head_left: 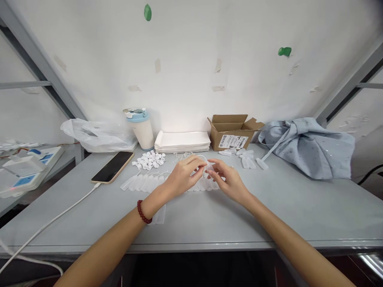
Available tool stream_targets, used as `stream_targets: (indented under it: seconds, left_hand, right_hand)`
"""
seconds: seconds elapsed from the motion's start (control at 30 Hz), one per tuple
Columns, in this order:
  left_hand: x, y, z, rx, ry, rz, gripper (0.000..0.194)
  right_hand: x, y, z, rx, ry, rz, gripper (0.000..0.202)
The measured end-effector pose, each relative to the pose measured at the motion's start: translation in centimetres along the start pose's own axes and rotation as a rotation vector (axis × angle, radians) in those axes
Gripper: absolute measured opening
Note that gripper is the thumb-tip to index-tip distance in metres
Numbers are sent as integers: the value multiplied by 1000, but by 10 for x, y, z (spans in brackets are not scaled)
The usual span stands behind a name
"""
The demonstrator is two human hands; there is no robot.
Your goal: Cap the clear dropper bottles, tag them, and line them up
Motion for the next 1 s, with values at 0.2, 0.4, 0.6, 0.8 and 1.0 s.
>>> stream_targets:
  seconds: [0.2, 0.4, 0.6, 0.8, 1.0]
  left_hand:
    - [0, 0, 1, -56, -44, -2, 18]
    - [-4, -3, 3, -103, -86, -14, 16]
    - [-1, -5, 1, -17, -69, -29, 20]
    - [1, -6, -1, 106, -21, 63, 26]
    - [0, -8, -1, 193, -6, 117, 32]
  right_hand:
    - [0, 1, 1, 133, 24, 190, 34]
    - [-2, 7, 2, 205, 60, 411, 32]
    - [-2, 5, 2, 287, 108, 562, 34]
    - [0, 0, 2, 370, 99, 676, 33]
    - [1, 1, 2, 392, 83, 733, 33]
Point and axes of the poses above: each hand's wrist, its own z-axis towards the middle knuckle, its own x-axis out of the palm, y = z × x, the point moved 4 cm from there along z, towards the middle knuckle, and after that the axes turned 5 degrees about -y, right-handed, at the moved point
